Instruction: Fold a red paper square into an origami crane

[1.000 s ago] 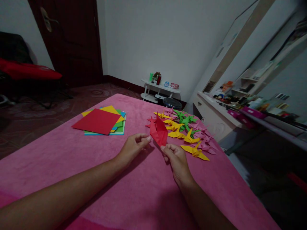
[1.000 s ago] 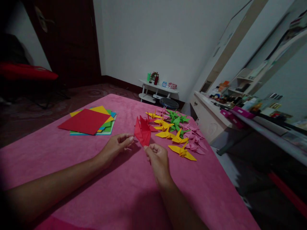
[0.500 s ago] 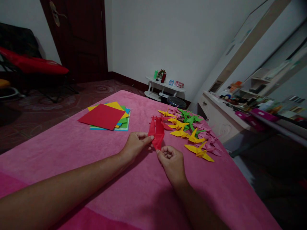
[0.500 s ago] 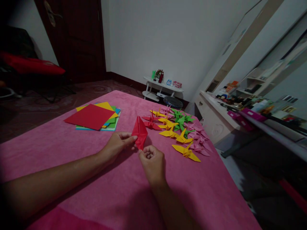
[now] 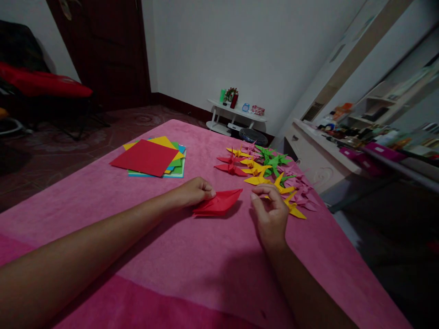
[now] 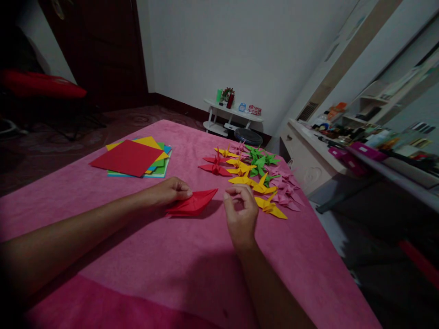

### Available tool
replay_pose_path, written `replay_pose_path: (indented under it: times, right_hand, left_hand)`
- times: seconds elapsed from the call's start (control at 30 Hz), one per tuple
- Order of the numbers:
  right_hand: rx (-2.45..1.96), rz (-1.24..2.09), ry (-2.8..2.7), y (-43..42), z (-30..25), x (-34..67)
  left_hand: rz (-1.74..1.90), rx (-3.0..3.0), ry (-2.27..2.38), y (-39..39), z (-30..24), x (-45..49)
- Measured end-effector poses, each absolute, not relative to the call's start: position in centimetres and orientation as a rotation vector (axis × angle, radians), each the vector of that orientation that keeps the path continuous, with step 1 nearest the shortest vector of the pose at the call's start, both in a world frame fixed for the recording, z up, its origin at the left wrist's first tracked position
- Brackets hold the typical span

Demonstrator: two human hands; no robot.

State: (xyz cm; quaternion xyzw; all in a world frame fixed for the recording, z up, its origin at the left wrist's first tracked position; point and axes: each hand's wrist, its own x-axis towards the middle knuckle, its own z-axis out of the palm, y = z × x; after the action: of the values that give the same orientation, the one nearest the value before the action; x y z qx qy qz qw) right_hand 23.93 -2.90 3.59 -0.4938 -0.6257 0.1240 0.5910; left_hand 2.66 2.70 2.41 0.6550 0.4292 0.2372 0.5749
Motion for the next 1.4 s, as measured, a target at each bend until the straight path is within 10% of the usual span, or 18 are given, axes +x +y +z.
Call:
replay_pose_path:
  times: [0.5, 1.4]
  right_hand:
    - [-1.039, 0.328, -2.461, -3.4, 5.2, 22.7]
    - [-1.076, 0.458, -2.562, -3.5, 4.4, 22.2]
  left_hand:
    - [0.51, 2.091, 0.969, 2.4, 2.5, 3.0]
    - [0.163, 1.698, 0.655, 2.0, 5.2, 0.4]
